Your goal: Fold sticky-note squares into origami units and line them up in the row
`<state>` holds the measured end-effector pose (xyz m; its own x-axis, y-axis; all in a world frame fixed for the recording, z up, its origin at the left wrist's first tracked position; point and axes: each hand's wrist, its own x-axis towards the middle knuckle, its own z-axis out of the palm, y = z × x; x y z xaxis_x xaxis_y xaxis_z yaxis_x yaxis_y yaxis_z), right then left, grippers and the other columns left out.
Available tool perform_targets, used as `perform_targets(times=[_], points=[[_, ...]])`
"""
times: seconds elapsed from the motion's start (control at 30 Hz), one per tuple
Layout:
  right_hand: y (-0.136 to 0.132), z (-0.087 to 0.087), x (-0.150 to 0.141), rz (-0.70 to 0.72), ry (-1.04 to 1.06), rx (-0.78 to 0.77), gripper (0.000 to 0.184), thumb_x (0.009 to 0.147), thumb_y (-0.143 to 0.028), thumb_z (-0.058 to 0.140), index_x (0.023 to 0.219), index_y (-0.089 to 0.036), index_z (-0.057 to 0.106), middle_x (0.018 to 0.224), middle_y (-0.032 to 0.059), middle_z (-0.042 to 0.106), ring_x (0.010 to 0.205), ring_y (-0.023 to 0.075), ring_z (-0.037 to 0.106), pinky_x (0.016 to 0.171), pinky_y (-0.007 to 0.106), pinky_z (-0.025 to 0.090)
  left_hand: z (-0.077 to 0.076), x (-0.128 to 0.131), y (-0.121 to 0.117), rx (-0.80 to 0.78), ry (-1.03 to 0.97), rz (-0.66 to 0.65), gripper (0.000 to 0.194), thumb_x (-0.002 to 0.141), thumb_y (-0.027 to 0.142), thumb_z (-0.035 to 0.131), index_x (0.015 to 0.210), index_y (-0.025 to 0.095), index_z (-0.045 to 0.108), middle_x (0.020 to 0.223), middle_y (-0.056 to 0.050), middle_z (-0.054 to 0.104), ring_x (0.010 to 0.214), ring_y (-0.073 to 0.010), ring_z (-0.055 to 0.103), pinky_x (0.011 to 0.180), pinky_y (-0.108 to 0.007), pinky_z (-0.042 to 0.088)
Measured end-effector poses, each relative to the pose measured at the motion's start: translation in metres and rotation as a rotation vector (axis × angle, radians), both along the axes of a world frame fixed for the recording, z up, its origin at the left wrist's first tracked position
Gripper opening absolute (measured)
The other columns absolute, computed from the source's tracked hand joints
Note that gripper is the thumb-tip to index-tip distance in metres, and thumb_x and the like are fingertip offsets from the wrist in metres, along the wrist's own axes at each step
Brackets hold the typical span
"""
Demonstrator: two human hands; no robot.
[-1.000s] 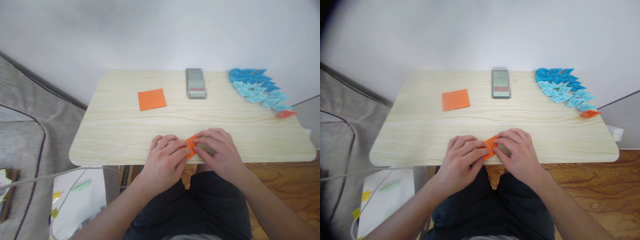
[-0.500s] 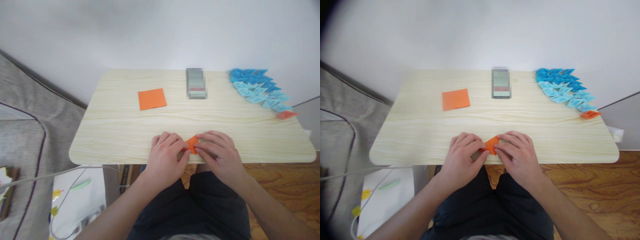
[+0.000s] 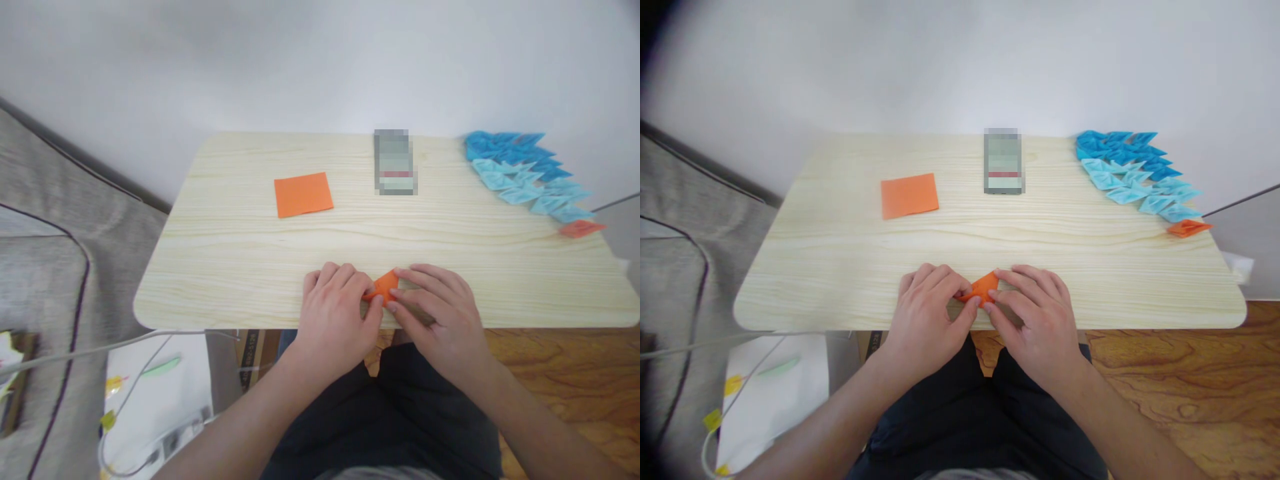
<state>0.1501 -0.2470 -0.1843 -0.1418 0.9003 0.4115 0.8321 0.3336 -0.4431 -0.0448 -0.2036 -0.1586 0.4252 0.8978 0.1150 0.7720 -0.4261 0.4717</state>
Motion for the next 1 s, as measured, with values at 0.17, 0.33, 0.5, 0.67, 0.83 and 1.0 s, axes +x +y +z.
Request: perform_targets(times=[0.17,0.33,0.5,0.67,0.83,1.0], points=[[0.000,-0.002,-0.005,-0.028,0.010,0.028,0.014,0.085,-0.025,0.078,0.098,-0.028,0.073,0.127,0.0020,0.073,0.122,0.0290,0.062,0.103,0.053,0.047,-0.001,0.000,-0.001,0.000,-0.014,0.010,0.012,0.094,0.031,0.061,0.085,0.022,0.060,0.091,-0.004,0.065,0.097,-0.0251,0.054,0.086,-0.044,0.038],[-0.001,-0.001,-0.006,-0.031,0.017,0.016,0.017,0.085,-0.024,0.077,0.101,-0.028,0.073,0.128,0.0024,0.072,0.124,0.0299,0.061,0.105,0.054,0.046,0.000,-0.002,0.000,-0.005,-0.040,0.011,0.004,0.093,0.026,0.062,0.096,0.024,0.061,0.095,-0.004,0.066,0.097,-0.0252,0.054,0.086,-0.044,0.038],[-0.003,0.000,-0.007,-0.037,0.005,0.006,0.026,0.087,-0.024,0.074,0.112,-0.030,0.072,0.130,0.0032,0.071,0.124,0.0311,0.060,0.105,0.055,0.046,0.002,-0.005,0.001,-0.029,-0.047,-0.028,0.004,0.094,0.023,0.060,0.094,0.025,0.063,0.100,-0.003,0.067,0.100,-0.0245,0.054,0.087,-0.044,0.040],[-0.006,0.004,-0.012,-0.025,-0.077,-0.043,0.041,0.090,-0.021,0.069,0.127,-0.037,0.069,0.137,0.0038,0.065,0.129,0.0327,0.055,0.109,0.058,0.042,0.000,-0.009,0.002,-0.024,-0.094,-0.043,0.009,0.095,0.022,0.059,0.096,0.025,0.068,0.104,-0.003,0.068,0.103,-0.0239,0.054,0.091,-0.044,0.041],[-0.009,0.003,-0.016,-0.038,-0.146,-0.056,0.041,0.091,-0.022,0.066,0.129,-0.038,0.069,0.140,0.0052,0.061,0.132,0.0345,0.052,0.112,0.063,0.038,-0.001,-0.013,0.001,-0.011,-0.118,-0.052,0.016,0.098,0.021,0.056,0.101,0.027,0.071,0.108,-0.002,0.070,0.105,-0.0229,0.055,0.094,-0.044,0.040],[-0.010,0.002,-0.016,-0.047,-0.152,-0.068,0.040,0.093,-0.022,0.064,0.128,-0.039,0.068,0.140,0.0047,0.061,0.133,0.0333,0.051,0.113,0.062,0.037,-0.001,-0.016,-0.002,0.018,-0.116,-0.040,0.020,0.097,0.017,0.056,0.101,0.029,0.072,0.110,-0.001,0.072,0.107,-0.0235,0.055,0.095,-0.046,0.039]])
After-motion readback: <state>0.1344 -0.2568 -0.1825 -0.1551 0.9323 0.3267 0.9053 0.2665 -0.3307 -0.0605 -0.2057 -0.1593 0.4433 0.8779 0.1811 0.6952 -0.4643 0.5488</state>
